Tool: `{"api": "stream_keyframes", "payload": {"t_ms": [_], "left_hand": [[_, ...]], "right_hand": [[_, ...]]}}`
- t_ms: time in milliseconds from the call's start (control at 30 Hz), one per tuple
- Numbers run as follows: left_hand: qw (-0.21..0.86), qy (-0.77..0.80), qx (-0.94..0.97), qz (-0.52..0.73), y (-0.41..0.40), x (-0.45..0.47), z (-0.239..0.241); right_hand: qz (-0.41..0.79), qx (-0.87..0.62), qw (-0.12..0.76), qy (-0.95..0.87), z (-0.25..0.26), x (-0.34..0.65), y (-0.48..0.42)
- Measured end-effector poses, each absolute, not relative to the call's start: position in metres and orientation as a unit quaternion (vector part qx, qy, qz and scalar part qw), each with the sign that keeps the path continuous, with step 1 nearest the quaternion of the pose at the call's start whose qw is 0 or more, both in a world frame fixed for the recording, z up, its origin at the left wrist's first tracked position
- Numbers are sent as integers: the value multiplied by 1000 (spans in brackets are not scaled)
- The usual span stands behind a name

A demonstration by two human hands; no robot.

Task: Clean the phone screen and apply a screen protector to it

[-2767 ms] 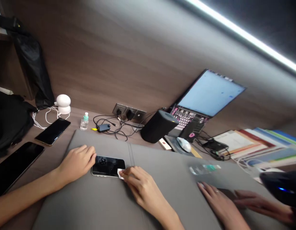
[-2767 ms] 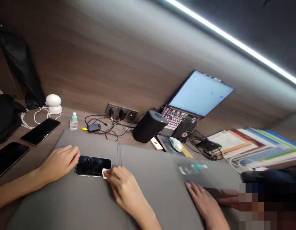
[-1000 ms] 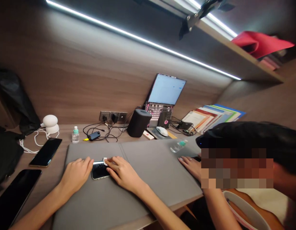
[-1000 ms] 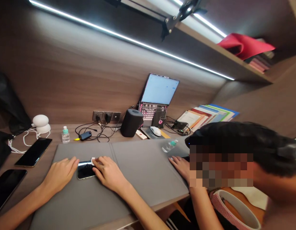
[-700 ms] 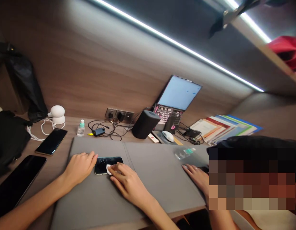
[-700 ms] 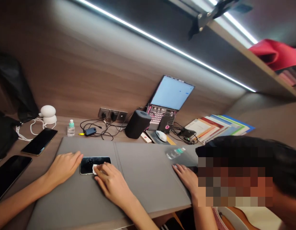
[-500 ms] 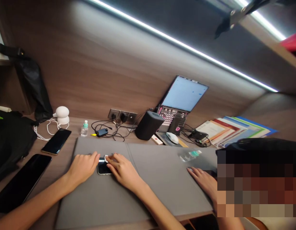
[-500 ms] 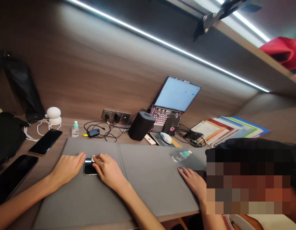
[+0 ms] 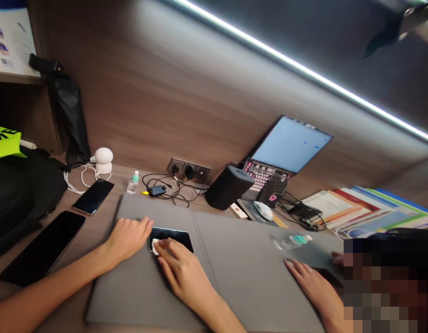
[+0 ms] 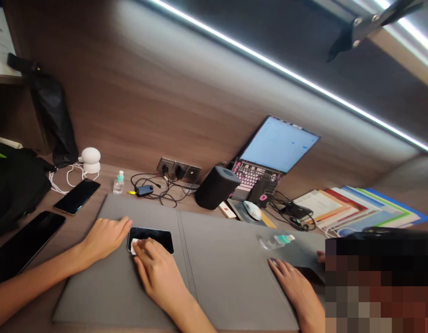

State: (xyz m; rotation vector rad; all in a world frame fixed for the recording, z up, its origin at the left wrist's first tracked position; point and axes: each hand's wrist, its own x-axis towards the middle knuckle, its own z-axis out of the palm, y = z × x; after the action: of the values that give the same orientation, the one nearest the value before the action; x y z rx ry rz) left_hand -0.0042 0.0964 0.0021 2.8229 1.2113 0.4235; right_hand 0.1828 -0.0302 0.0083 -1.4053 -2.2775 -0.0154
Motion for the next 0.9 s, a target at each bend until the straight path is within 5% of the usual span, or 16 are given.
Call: {"api": "stream_keyframes", "payload": {"t_ms": [433, 567, 733, 900], "left_hand": [[62, 461, 851, 243, 115, -20, 13], [82, 473, 821, 310, 131, -27, 25], [99, 509, 743, 423, 198, -20, 39], [155, 544, 707, 424, 245, -5, 42]], "right_hand": [[53, -483, 247, -838, 19, 184, -2], [248, -407, 356, -804, 25, 216, -1], [448, -449, 602, -485, 42, 255, 35], [513, -404, 656, -380, 45, 264, 66]]}}
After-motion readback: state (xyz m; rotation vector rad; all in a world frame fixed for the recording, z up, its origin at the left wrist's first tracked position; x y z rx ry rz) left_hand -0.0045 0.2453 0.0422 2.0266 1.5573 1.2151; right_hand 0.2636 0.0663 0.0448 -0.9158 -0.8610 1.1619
